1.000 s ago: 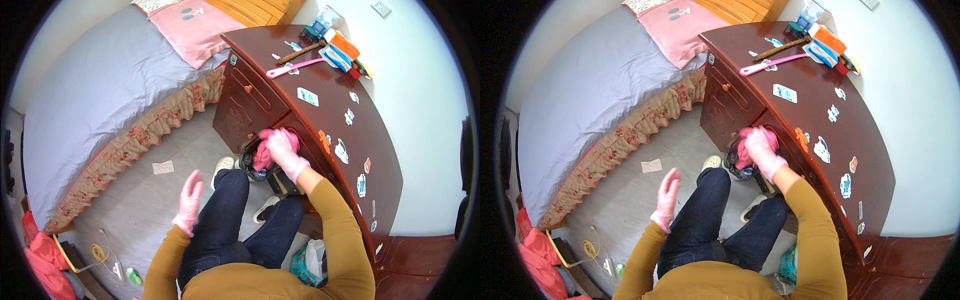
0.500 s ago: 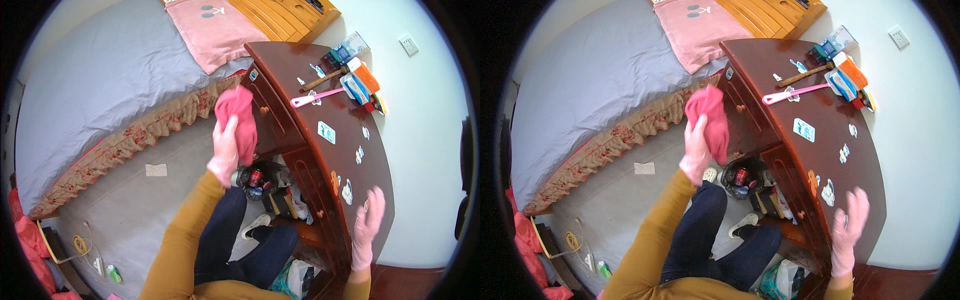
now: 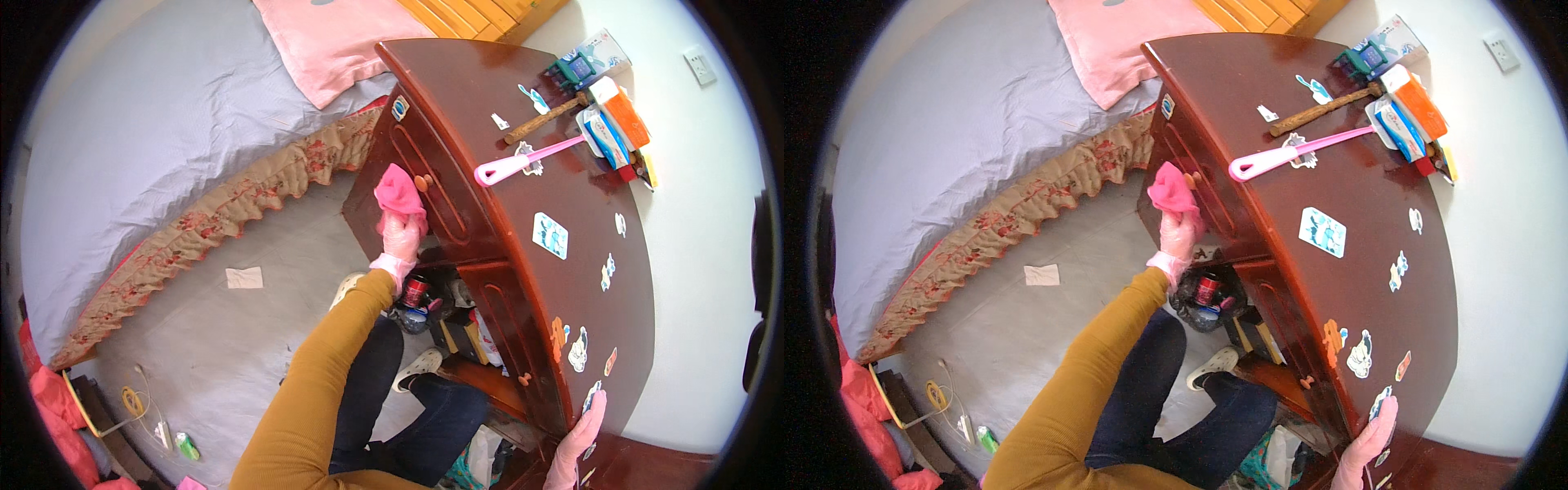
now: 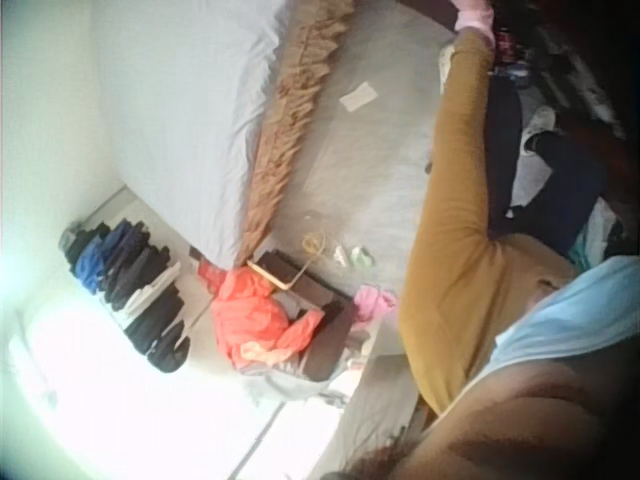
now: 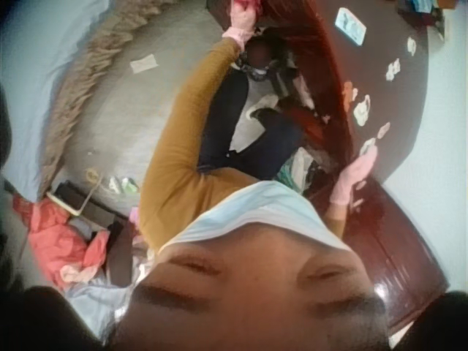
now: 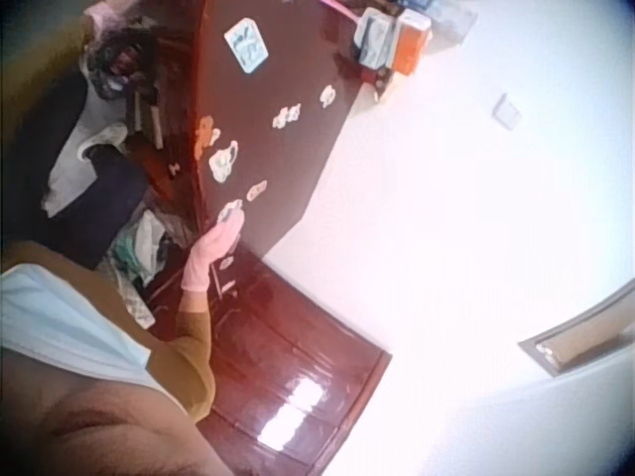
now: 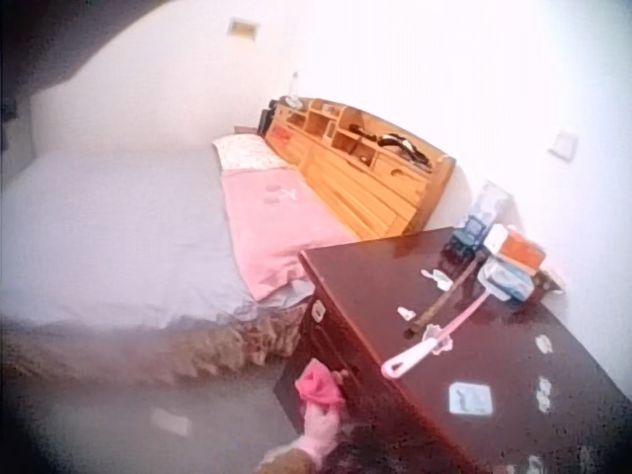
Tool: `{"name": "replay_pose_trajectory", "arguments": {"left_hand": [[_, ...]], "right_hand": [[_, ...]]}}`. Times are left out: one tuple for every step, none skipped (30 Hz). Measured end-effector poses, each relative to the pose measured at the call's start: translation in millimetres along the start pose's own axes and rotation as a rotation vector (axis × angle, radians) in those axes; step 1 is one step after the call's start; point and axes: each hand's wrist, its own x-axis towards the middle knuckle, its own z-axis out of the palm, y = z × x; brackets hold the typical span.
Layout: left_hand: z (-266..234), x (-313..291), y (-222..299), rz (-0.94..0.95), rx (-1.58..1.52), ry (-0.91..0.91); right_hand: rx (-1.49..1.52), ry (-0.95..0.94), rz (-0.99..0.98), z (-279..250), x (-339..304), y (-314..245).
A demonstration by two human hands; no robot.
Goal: The person wipes a wooden desk and drawer with a pink cloth, moves items on the desk, opens a drawer to retrieve a small box and a plastic bag, then washes the cloth in a basin of water and wrings it out. The person continues wiping the desk and drawer front.
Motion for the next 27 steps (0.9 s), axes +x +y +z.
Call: {"name": "replay_pose_trajectory", "arguments": {"left_hand": [[6,4,6,0.005,-0.043,-0.009],[12,12,14,-0.075,-0.029,0.034],[17,23,26,-0.159,-0.01,0.074],[18,41,44,-0.231,-0.02,0.112],[18,47,48,-0.167,-0.032,0.148],[20,56,46,-0.104,-0.045,0.176],[22,61,46,-0.049,-0.054,0.205],[17,49,36,0.053,0.04,0.217],[16,37,25,0.156,0.129,0.224],[16,9,17,0.237,0.286,0.156],[18,-30,13,-0.067,0.239,0.123],[28,-68,18,-0.122,0.112,0.049],[31,-95,12,-0.139,0.074,-0.007],[34,-124,2,-0.165,0.042,-0.064],[38,-144,8,0.023,0.326,-0.158],[48,-141,38,0.322,0.491,-0.28],[50,-137,41,0.388,0.606,-0.325],[51,-134,42,0.458,0.715,-0.37],[48,-134,22,0.291,0.772,-0.333],[76,-117,62,0.289,0.742,-0.142],[75,-110,52,0.515,0.699,-0.092],[71,-106,39,0.557,0.694,-0.087],[67,-103,27,0.598,0.688,-0.083],[58,-96,23,0.615,0.742,-0.072],[44,-92,-7,0.537,0.661,0.009],[31,-81,-38,0.274,0.357,0.118],[29,-71,-55,-0.001,0.053,0.205]], "right_hand": [[0.014,0.012,0.005,-1,1,-2],[0.023,0.016,0.008,-1,1,-2],[0.016,0.017,0.017,0,0,-3],[0.013,0.013,0.02,0,3,-5],[0.015,0.01,0.013,1,7,-6],[0.026,0.024,0.018,5,12,-7],[0.023,0.022,0.009,3,12,-6],[0.022,0.021,-0.003,2,12,-7],[0.018,0.026,-0.013,3,15,-8],[0.005,0.028,-0.004,3,13,-8],[-0.007,0.026,0.003,3,10,-7],[-0.02,0.027,0.006,3,10,-6],[-0.021,0.028,0.0,2,10,-7],[-0.022,0.024,0.001,1,9,-5],[-0.022,0.021,0.004,1,8,-4],[-0.011,0.026,0.009,2,5,-2],[0.007,0.029,0.002,3,6,-1],[0.018,0.029,0.006,2,3,-1],[0.018,0.025,-0.008,3,4,-2],[0.009,0.024,0.004,5,0,-1],[0.005,0.038,-0.007,4,3,-2],[0.012,0.033,0.01,2,0,-1],[0.007,0.034,0.006,3,0,-1],[-0.005,0.024,0.009,3,-1,-2],[-0.01,0.024,-0.008,3,6,-5],[0.011,0.04,-0.024,3,12,-13],[0.019,0.047,-0.028,2,15,-14]]}}
